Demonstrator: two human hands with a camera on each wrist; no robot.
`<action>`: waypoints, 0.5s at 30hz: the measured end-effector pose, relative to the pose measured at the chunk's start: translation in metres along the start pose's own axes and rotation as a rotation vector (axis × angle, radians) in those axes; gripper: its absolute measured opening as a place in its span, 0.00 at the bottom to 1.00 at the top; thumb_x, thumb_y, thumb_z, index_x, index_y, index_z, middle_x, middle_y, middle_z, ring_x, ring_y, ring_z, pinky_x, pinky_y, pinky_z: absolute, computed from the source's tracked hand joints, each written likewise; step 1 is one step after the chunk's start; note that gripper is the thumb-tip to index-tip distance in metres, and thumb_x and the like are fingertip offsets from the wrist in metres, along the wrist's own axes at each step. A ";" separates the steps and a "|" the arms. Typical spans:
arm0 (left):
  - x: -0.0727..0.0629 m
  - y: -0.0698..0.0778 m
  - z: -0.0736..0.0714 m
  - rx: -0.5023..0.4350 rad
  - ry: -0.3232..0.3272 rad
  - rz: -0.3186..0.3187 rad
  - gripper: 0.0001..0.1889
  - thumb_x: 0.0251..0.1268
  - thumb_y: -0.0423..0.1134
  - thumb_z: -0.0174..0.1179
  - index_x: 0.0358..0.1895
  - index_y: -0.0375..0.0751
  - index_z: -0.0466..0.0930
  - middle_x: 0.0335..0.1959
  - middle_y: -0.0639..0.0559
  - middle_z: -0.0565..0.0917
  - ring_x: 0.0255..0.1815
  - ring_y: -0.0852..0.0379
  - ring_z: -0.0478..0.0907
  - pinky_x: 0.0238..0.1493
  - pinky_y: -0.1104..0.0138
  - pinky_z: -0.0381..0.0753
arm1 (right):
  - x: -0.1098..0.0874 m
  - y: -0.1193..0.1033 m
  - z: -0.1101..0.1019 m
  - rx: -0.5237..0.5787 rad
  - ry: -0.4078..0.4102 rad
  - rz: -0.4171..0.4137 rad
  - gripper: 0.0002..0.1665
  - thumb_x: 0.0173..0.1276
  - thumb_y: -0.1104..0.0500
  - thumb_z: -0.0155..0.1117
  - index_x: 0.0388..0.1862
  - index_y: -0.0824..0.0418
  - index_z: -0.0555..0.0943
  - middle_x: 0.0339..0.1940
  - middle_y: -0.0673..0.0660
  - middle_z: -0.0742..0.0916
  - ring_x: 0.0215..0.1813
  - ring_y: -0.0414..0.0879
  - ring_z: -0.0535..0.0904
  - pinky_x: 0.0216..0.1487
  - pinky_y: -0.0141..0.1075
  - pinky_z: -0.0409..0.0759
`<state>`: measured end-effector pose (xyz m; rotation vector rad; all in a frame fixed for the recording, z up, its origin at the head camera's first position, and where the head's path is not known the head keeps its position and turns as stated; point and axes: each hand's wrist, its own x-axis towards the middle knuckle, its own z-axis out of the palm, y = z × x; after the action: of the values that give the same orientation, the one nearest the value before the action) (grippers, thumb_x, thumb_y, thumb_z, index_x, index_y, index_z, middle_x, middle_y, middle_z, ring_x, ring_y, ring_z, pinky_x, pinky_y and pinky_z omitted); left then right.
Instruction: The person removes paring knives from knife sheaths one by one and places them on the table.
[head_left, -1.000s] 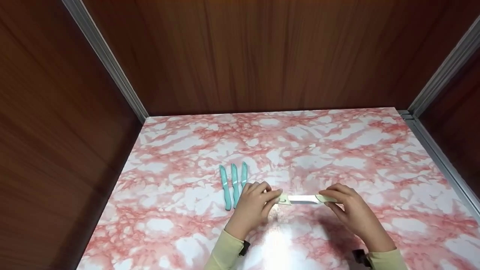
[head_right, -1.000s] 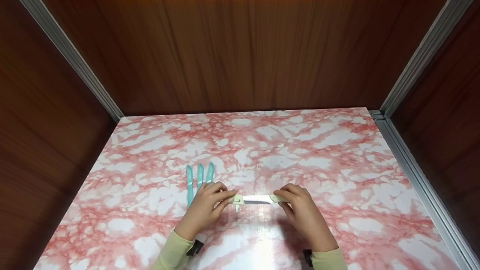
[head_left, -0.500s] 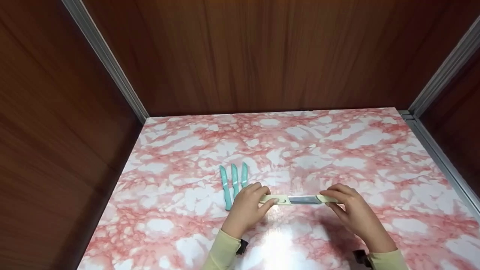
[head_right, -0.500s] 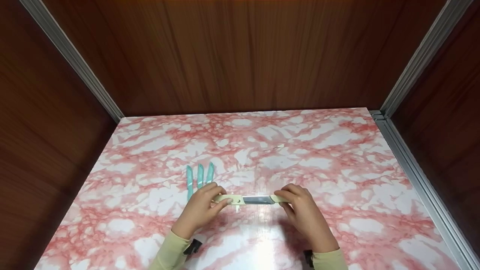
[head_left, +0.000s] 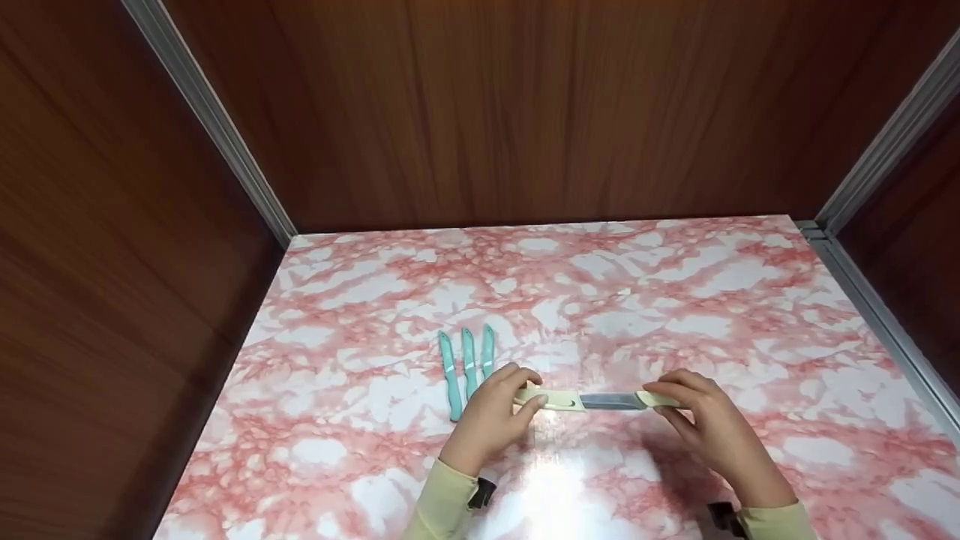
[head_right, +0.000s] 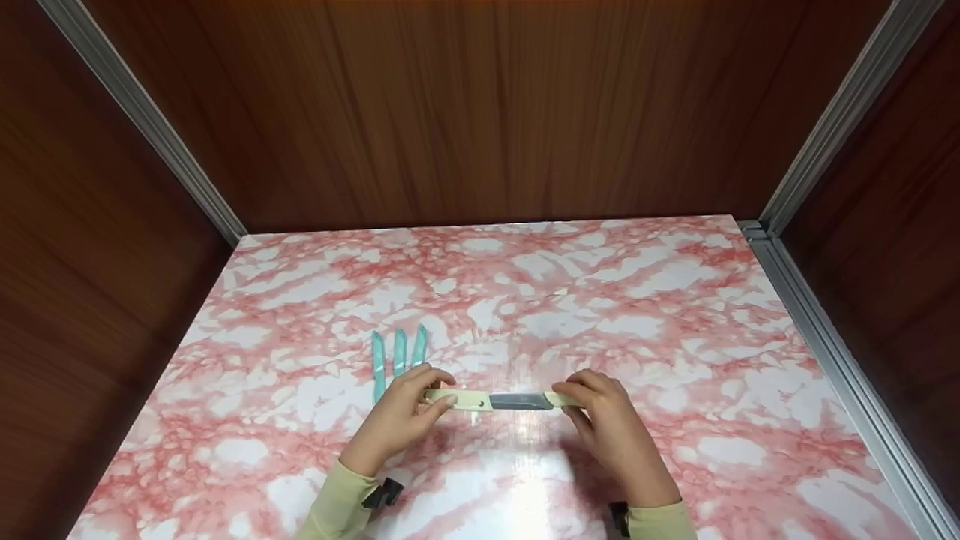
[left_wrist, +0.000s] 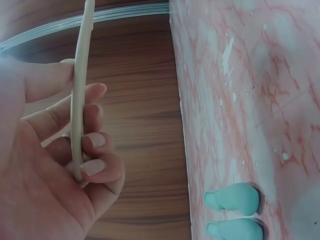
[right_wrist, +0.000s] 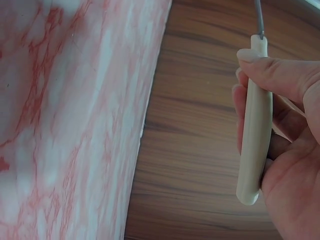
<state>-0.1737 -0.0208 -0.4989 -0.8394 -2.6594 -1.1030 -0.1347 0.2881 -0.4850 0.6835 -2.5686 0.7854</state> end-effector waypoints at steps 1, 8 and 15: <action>0.000 0.000 0.000 -0.014 0.005 -0.002 0.12 0.67 0.48 0.60 0.46 0.46 0.79 0.37 0.57 0.75 0.38 0.61 0.73 0.41 0.66 0.77 | 0.000 0.000 0.000 0.002 0.001 0.000 0.28 0.47 0.77 0.74 0.47 0.56 0.85 0.44 0.47 0.81 0.43 0.41 0.77 0.39 0.32 0.81; -0.001 -0.003 0.000 -0.070 0.002 -0.040 0.13 0.65 0.52 0.60 0.38 0.46 0.79 0.31 0.61 0.75 0.34 0.60 0.71 0.37 0.68 0.73 | -0.002 0.001 -0.001 0.007 0.021 -0.010 0.28 0.46 0.77 0.74 0.46 0.57 0.85 0.43 0.46 0.81 0.42 0.40 0.77 0.38 0.30 0.79; -0.001 -0.003 0.000 -0.045 -0.010 -0.038 0.11 0.67 0.51 0.58 0.37 0.47 0.79 0.33 0.62 0.76 0.37 0.61 0.70 0.40 0.67 0.73 | -0.004 0.002 -0.001 0.002 0.000 0.023 0.28 0.47 0.76 0.74 0.46 0.55 0.85 0.42 0.45 0.80 0.41 0.41 0.77 0.39 0.33 0.80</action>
<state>-0.1743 -0.0228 -0.5009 -0.8071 -2.6789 -1.1753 -0.1329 0.2914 -0.4870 0.6554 -2.5806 0.7953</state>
